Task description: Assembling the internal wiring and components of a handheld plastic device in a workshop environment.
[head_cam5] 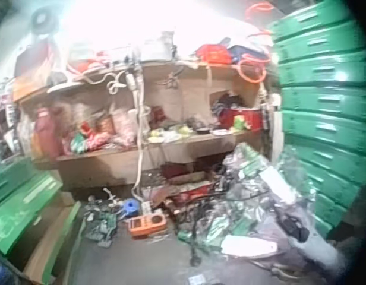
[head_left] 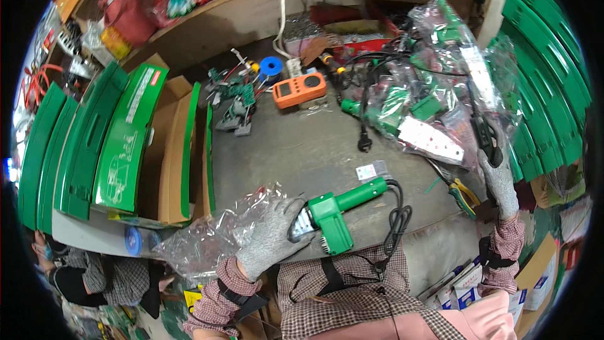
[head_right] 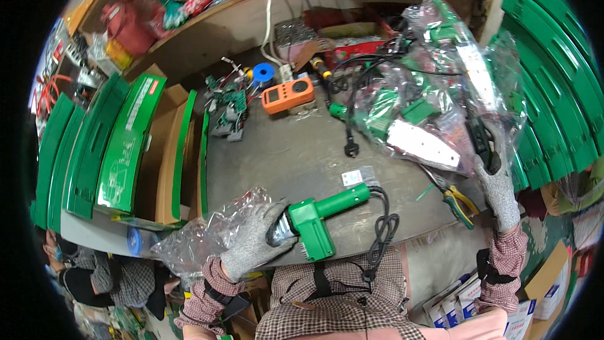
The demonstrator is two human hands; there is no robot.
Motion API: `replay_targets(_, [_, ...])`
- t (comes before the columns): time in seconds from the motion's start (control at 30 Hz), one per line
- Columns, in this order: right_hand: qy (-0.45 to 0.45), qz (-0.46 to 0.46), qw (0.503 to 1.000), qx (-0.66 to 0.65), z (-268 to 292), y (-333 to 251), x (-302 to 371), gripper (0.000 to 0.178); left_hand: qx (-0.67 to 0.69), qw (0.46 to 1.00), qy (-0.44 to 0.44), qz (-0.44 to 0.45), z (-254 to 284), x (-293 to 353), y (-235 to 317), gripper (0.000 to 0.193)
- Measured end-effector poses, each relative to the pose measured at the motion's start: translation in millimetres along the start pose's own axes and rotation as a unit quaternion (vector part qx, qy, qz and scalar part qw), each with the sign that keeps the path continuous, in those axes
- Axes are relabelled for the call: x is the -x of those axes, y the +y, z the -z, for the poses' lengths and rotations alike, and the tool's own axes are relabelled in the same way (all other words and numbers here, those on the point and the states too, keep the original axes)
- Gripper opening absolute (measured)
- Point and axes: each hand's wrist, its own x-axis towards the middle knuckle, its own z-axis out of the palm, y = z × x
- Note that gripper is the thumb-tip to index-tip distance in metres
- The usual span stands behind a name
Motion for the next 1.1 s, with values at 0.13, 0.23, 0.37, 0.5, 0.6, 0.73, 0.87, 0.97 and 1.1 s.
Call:
replay_targets(0.13, [0.085,0.032,0.951,0.296,-23.4,46.9,2.0,0.074,0.027,0.999,0.004,0.030,-4.2,9.4,-1.3,0.078])
replay_targets(0.23, [0.065,0.043,0.939,0.336,-28.4,53.4,2.6,0.078,0.020,0.999,-0.004,0.026,-3.0,9.7,-4.0,0.079])
replay_targets(0.37, [0.015,-0.006,0.946,0.325,-16.3,21.9,2.2,0.078,0.030,0.999,0.008,0.013,-0.3,9.4,-8.4,0.077])
replay_targets(0.5, [0.049,0.095,0.955,0.277,-41.5,-49.1,-3.0,0.057,0.005,0.997,-0.055,0.044,11.9,-11.3,9.5,0.077])
replay_targets(0.6, [-0.178,0.184,0.964,-0.069,-99.6,-130.3,4.7,0.039,0.015,0.998,-0.040,0.035,11.1,0.2,4.1,0.076])
replay_targets(0.73, [-0.355,0.240,0.898,-0.103,-174.9,-133.8,-8.0,0.031,0.003,0.998,-0.064,0.024,20.3,-10.2,9.1,0.073])
replay_targets(0.87, [-0.437,0.190,0.870,-0.124,-193.6,-121.9,-9.4,0.031,-0.015,0.998,-0.057,0.017,18.2,-10.0,11.6,0.071])
replay_targets(0.97, [-0.460,0.136,0.865,-0.150,-195.6,-125.5,-9.8,0.032,-0.016,0.995,-0.084,0.043,23.1,-9.9,12.3,0.072])
replay_targets(1.1, [-0.469,0.083,0.862,-0.171,-200.0,-124.7,-11.1,0.031,0.003,0.992,-0.115,0.050,31.1,-16.6,14.8,0.075])
